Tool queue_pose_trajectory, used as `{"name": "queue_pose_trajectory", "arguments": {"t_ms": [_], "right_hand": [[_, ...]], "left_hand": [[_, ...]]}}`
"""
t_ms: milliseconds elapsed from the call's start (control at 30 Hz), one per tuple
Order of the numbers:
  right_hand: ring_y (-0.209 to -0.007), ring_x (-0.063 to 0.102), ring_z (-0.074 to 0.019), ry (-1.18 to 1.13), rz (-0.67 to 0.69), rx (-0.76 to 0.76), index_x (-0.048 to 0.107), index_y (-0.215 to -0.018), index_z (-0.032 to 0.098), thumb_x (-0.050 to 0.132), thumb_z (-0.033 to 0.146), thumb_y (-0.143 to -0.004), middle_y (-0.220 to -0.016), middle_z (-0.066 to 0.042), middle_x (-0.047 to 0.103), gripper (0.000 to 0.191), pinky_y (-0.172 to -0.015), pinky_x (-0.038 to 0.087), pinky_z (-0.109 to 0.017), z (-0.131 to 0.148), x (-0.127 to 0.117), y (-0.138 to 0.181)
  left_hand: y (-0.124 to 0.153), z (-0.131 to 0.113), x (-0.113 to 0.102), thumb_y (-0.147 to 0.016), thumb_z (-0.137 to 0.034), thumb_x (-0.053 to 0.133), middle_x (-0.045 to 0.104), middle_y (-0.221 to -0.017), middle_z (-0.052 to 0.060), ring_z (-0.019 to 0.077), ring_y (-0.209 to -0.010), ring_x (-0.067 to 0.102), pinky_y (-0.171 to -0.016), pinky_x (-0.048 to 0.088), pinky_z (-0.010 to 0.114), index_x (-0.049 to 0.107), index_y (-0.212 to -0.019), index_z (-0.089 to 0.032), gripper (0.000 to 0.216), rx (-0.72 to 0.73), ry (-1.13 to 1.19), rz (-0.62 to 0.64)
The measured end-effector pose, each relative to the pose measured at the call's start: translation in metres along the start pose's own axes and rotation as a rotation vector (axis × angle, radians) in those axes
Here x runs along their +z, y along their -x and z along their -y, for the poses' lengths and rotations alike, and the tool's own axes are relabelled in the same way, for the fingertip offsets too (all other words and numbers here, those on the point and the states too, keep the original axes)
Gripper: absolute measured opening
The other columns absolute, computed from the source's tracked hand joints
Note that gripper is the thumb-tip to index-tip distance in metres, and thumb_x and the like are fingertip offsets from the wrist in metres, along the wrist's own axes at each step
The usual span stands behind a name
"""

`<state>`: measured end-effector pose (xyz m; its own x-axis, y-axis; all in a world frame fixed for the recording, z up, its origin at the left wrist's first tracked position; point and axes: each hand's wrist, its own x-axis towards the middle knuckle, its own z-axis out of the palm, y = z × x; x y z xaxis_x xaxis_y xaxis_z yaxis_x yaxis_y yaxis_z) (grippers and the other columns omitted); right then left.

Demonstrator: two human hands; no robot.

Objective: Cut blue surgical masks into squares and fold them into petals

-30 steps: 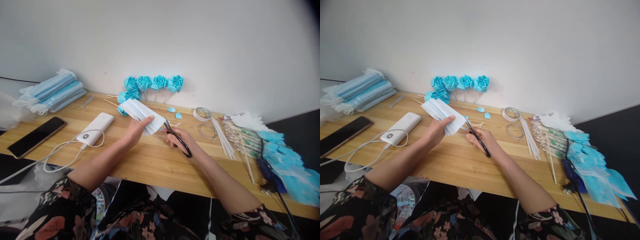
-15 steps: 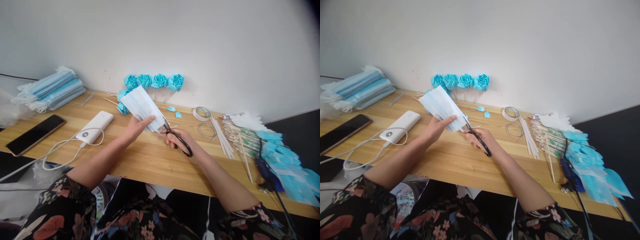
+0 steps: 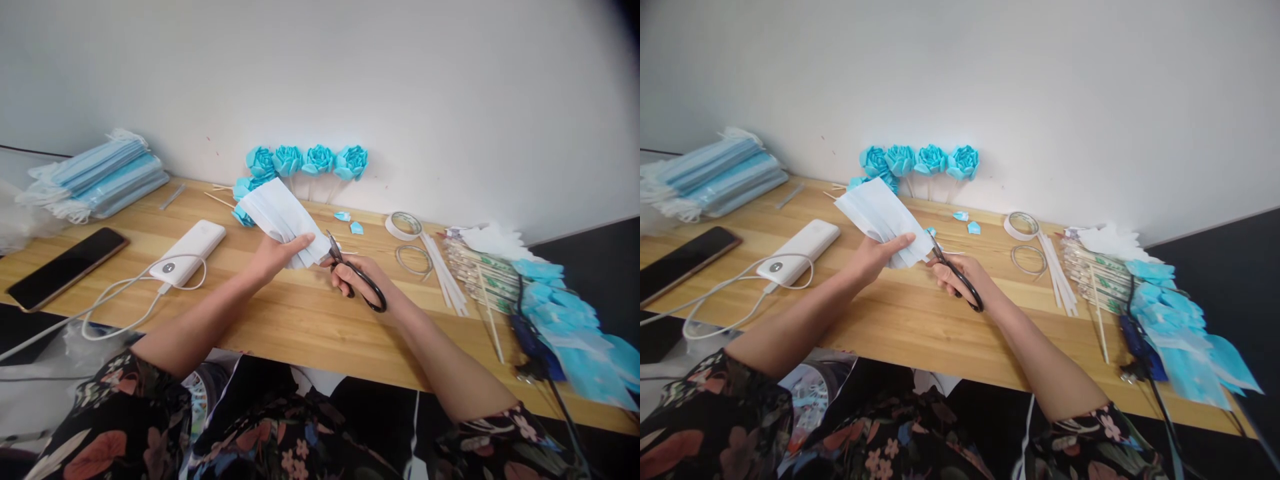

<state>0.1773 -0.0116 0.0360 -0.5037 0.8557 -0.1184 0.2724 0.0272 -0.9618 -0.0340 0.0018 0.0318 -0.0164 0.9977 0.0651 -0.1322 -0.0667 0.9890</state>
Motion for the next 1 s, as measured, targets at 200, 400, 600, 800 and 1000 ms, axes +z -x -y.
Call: {"name": "queue_pose_trajectory", "arguments": {"t_ms": [200,400,600,800,1000], "right_hand": [[-0.049,0.050,-0.0080,-0.010,-0.003,0.010,0.068,-0.108,0.012,0.062,0.067,-0.084,-0.069,0.000,0.059,0.060,-0.047,0.040,-0.023,-0.0001,0.0006,0.0012],[-0.047,0.048,-0.0078,0.017,-0.016,0.033,0.068,-0.107,0.013,0.061,0.063,-0.085,-0.066,0.001,0.057,0.056,-0.045,0.037,-0.023,0.0038,0.0020,0.0022],[-0.048,0.048,-0.0080,0.016,-0.057,0.037,0.068,-0.105,0.014,0.061,0.058,-0.086,-0.067,0.001,0.055,0.049,-0.046,0.039,-0.023,0.0061,0.0029,0.0038],[-0.047,0.046,-0.0075,0.005,-0.047,0.018,0.069,-0.103,0.014,0.061,0.061,-0.087,-0.065,0.002,0.055,0.050,-0.046,0.039,-0.022,0.0043,0.0023,0.0038],[-0.046,0.044,-0.0063,0.008,-0.053,0.026,0.069,-0.101,0.015,0.063,0.059,-0.085,-0.062,0.003,0.053,0.047,-0.044,0.036,-0.021,0.0064,0.0029,0.0039]], "left_hand": [[-0.0014,0.0029,-0.0019,-0.070,-0.045,0.082,0.073,-0.117,0.013,0.0342,-0.115,0.065,-0.098,0.053,0.045,0.068,-0.111,-0.015,0.053,-0.019,-0.017,-0.006],[-0.0043,0.0056,-0.0013,-0.067,-0.043,0.084,0.074,-0.116,0.012,0.0331,-0.112,0.066,-0.098,0.053,0.046,0.065,-0.119,-0.015,0.062,0.000,0.014,-0.016],[-0.0062,0.0029,-0.0029,-0.065,-0.039,0.085,0.074,-0.115,0.013,0.0340,-0.112,0.067,-0.096,0.055,0.046,0.066,-0.110,-0.013,0.055,-0.016,0.020,-0.030],[-0.0057,0.0003,-0.0031,-0.065,-0.036,0.085,0.073,-0.114,0.013,0.0336,-0.111,0.067,-0.096,0.054,0.047,0.065,-0.108,-0.014,0.053,-0.013,0.029,-0.027],[-0.0055,-0.0016,-0.0030,-0.066,-0.034,0.084,0.072,-0.116,0.015,0.0332,-0.111,0.066,-0.097,0.053,0.046,0.065,-0.107,-0.013,0.050,0.001,0.026,-0.012]]}}
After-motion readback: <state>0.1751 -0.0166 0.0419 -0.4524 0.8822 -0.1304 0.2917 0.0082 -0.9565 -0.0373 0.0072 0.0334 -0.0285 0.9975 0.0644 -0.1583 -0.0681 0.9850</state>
